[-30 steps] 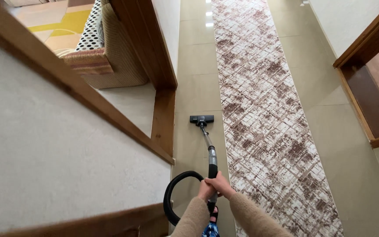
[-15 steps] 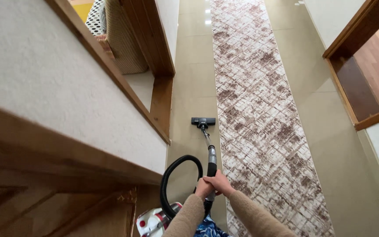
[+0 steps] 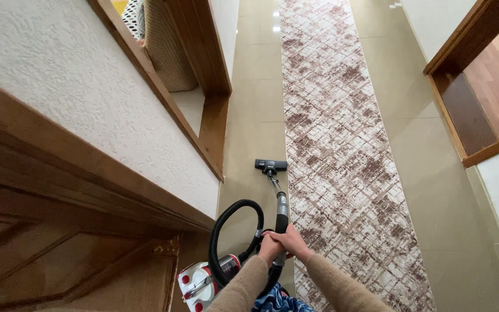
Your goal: The person uses a canister vacuum cleaner to clean a hallway floor. They move the vacuum head back and forth along a patterned runner rug and adjacent tiled areas, covering edges and corners.
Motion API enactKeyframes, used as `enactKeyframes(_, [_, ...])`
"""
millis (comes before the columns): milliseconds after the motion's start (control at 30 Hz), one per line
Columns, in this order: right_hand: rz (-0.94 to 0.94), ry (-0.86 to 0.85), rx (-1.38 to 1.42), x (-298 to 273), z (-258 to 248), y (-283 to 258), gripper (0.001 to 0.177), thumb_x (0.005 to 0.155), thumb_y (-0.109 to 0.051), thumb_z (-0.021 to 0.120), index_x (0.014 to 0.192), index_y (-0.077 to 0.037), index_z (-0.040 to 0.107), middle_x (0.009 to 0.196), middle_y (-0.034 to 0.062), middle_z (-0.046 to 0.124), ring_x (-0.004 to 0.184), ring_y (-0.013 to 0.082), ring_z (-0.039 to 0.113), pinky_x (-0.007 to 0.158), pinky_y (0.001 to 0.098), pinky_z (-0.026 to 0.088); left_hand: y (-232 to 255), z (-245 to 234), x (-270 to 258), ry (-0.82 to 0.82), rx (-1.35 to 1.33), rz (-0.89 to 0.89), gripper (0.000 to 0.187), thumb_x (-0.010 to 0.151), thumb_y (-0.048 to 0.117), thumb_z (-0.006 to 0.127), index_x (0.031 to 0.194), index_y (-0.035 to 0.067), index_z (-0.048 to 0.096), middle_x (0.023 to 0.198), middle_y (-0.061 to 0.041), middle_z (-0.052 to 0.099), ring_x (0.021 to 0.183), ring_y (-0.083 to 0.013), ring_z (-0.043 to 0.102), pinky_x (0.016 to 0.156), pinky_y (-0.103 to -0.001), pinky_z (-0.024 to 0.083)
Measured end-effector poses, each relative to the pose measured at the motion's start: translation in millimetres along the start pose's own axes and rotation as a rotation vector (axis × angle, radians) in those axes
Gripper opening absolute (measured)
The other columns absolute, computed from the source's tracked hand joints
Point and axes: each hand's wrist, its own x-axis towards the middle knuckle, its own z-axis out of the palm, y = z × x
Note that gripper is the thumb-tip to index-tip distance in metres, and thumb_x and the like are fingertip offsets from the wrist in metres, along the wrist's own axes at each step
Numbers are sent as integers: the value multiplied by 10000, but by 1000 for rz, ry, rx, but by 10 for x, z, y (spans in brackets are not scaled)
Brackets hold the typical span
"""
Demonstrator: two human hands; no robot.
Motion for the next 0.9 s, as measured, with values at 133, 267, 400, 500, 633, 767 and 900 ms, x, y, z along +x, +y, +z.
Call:
enactKeyframes(133, [11, -5, -8, 96, -77, -71, 238, 705, -203, 794, 848, -72, 657, 797, 81, 720, 748, 201, 688, 632, 366, 508, -216, -51, 478, -18, 918, 284, 190, 869, 217, 608, 956, 52, 578, 763, -74, 615, 786, -237, 616, 706, -381, 482])
enactKeyframes(267, [15, -1, -14, 265, -119, -198, 241, 707, -204, 793, 853, -71, 655, 801, 82, 720, 752, 202, 688, 634, 367, 509, 55, -43, 529, 87, 813, 197, 166, 856, 236, 609, 902, 91, 675, 848, -100, 698, 762, -288, 648, 667, -409, 475])
enactKeyframes(400, [25, 5, -13, 519, -182, -400, 244, 708, -204, 793, 856, -71, 654, 804, 82, 720, 754, 203, 689, 635, 367, 510, 480, 21, 454, 59, 432, 209, 121, 846, 154, 679, 837, 36, 656, 734, -59, 664, 690, -119, 545, 569, -390, 453])
enactKeyframes(500, [27, 19, -11, 765, -240, -610, 246, 709, -204, 793, 860, -70, 652, 807, 83, 720, 756, 204, 689, 637, 368, 510, 1026, 106, 261, 90, 193, 98, 95, 777, 113, 728, 779, 30, 681, 690, -72, 639, 657, -128, 552, 467, -391, 454])
enactKeyframes(633, [33, 25, -14, 1074, -378, -859, 250, 710, -205, 792, 865, -70, 650, 811, 83, 720, 759, 206, 689, 639, 368, 511, 966, 85, 974, 100, 349, 189, 194, 736, 244, 748, 766, 56, 709, 686, -42, 672, 722, -78, 566, 515, -370, 462])
enactKeyframes(767, [36, 27, -18, 1351, -409, -1110, 253, 712, -205, 792, 870, -69, 648, 815, 84, 720, 763, 207, 690, 640, 369, 512, 1425, 106, 1022, 83, 267, 186, 160, 744, 214, 706, 721, 56, 699, 666, -56, 681, 683, -93, 600, 482, -395, 490])
enactKeyframes(900, [47, 28, -13, 1646, -432, -1431, 256, 713, -205, 792, 874, -69, 647, 818, 84, 719, 765, 208, 690, 642, 370, 513, 1790, 1, 1178, 90, 438, 199, 234, 705, 317, 700, 737, 85, 705, 673, -28, 655, 766, -61, 555, 542, -408, 452])
